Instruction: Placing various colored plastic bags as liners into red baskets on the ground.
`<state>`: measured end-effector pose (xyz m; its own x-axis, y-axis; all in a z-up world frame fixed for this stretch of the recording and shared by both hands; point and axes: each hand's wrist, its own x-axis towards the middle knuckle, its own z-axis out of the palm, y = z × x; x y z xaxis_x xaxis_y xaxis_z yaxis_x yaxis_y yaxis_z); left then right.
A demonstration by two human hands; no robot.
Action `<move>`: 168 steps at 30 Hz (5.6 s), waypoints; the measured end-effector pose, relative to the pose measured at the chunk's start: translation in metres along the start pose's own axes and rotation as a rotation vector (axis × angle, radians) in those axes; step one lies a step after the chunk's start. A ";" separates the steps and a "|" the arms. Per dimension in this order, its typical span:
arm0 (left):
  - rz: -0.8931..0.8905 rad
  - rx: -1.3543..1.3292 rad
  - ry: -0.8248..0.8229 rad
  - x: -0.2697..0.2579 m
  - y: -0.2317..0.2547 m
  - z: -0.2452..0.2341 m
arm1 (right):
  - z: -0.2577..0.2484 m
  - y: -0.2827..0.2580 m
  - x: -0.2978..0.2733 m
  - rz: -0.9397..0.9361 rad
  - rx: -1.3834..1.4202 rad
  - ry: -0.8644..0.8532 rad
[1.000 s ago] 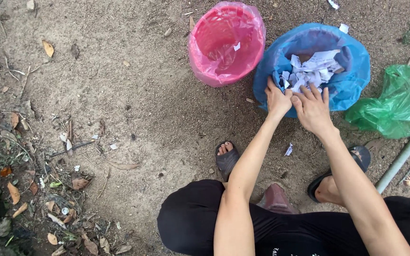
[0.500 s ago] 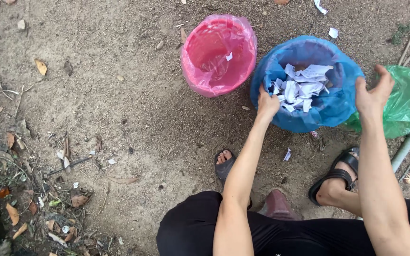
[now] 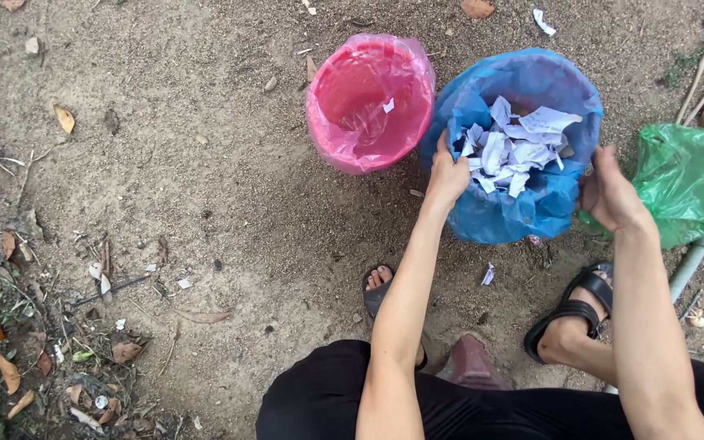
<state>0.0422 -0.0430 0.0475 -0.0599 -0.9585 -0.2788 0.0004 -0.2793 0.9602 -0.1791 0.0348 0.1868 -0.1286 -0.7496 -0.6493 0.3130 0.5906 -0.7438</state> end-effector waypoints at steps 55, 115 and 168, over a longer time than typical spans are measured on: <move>0.255 1.149 -0.043 -0.057 0.101 -0.020 | -0.073 0.062 0.192 -0.244 0.340 0.330; -0.324 0.016 0.243 -0.052 -0.030 0.056 | 0.045 0.053 -0.024 -0.386 0.640 -0.149; 0.238 0.365 0.620 -0.017 0.087 -0.082 | -0.242 0.177 0.070 -0.224 -0.693 1.308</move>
<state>0.1256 -0.0560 0.1348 0.4733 -0.8772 0.0813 -0.3934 -0.1278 0.9104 -0.3606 0.1599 -0.0288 -0.9586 -0.2717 0.0851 -0.2747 0.8042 -0.5270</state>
